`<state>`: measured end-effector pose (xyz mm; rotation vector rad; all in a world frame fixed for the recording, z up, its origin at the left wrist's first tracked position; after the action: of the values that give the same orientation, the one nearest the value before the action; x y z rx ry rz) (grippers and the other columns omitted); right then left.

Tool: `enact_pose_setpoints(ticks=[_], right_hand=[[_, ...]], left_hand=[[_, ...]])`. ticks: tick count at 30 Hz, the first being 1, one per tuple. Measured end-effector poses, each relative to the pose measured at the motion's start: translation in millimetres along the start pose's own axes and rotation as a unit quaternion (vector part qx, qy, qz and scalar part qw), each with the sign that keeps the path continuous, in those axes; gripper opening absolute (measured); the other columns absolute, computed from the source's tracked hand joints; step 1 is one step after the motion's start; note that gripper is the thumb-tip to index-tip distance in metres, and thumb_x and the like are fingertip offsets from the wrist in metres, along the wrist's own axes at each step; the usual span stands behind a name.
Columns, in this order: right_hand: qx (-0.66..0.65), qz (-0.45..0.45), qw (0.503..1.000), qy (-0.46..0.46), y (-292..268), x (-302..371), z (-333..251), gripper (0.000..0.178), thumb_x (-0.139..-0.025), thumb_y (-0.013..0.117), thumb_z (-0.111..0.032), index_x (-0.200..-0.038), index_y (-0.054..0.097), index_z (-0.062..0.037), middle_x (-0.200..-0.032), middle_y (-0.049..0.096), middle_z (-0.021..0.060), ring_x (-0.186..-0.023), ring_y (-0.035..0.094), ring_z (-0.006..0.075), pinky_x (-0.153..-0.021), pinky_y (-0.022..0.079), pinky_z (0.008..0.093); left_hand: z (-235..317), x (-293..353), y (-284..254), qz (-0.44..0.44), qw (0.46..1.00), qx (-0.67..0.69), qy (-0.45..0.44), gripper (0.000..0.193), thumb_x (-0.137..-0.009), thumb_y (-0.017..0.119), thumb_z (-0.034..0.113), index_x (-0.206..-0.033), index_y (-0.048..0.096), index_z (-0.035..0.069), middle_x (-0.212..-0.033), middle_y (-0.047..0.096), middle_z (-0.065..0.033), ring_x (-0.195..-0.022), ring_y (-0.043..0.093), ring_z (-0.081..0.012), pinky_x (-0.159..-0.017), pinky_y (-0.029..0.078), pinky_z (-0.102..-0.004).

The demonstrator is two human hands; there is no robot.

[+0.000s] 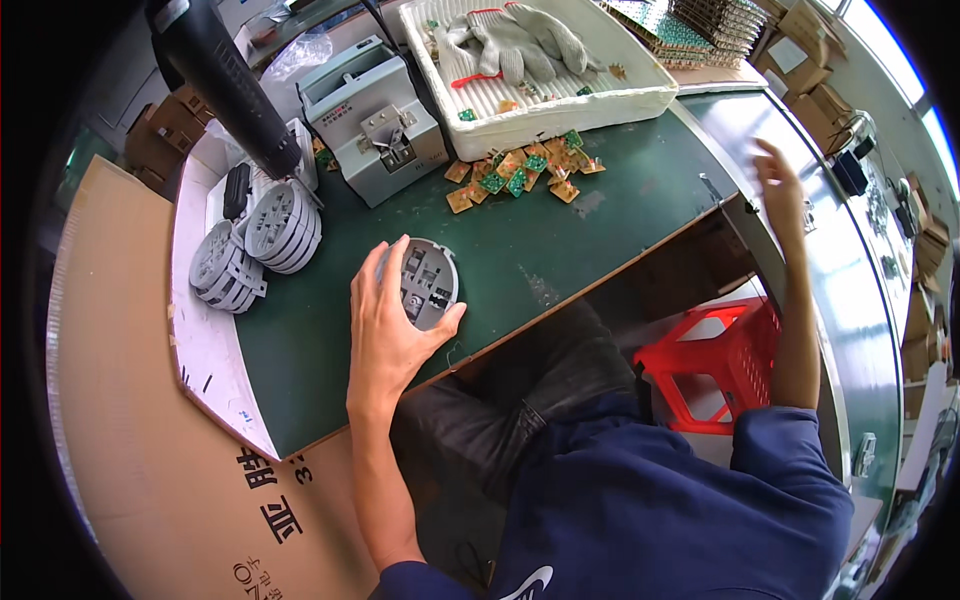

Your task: Assembling electronic components into plastic housings using an electric screwdriver at a factory workbench.

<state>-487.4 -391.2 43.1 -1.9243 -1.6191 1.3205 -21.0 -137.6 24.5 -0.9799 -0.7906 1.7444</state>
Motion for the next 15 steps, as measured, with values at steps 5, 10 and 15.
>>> enact_pose_setpoints(ticks=[5,10,15], right_hand=[[-0.019,-0.167,0.971,-0.170,107,60,-175,0.037,-0.097,0.072,-0.032,-0.124,0.065,-0.0071,-0.096,0.068,0.0132,-0.086,0.066,0.0291,-0.077,0.053,0.0390],[0.024,-0.111,0.969,-0.219,148,60,-194,0.032,-0.093,0.075,-0.031,-0.106,0.063,-0.0051,-0.097,0.066,0.0141,-0.090,0.067,0.0368,-0.078,0.053,0.0439],[-0.080,-0.167,0.961,-0.206,142,57,-197,0.024,-0.090,0.078,-0.017,-0.101,0.062,-0.0032,-0.092,0.068,0.0122,-0.076,0.064,0.0283,-0.072,0.053,0.0387]], left_hand=[[6,11,-7,0.106,0.982,0.150,0.044,0.095,-0.076,0.090,0.035,-0.153,0.042,0.003,-0.146,0.049,-0.0216,-0.132,0.051,-0.0358,-0.111,0.043,-0.0447],[-2,34,13,0.052,0.706,0.704,-0.057,0.100,-0.094,0.056,0.071,-0.157,0.033,-0.003,-0.156,0.043,-0.0272,-0.137,0.052,-0.0364,-0.113,0.043,-0.0480],[-17,45,12,0.058,0.476,0.874,-0.079,0.088,-0.097,0.050,0.071,-0.160,0.036,0.011,-0.160,0.028,-0.0385,-0.138,0.043,-0.0553,-0.113,0.041,-0.0603]])
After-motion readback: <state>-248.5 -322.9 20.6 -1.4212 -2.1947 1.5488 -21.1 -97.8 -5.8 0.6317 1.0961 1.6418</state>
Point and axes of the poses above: each hand's wrist, its own x-axis away from the middle knuckle, its own y-axis out of the palm, z = x × y, the point moved 7 cm from there along -x, towards the middle knuckle
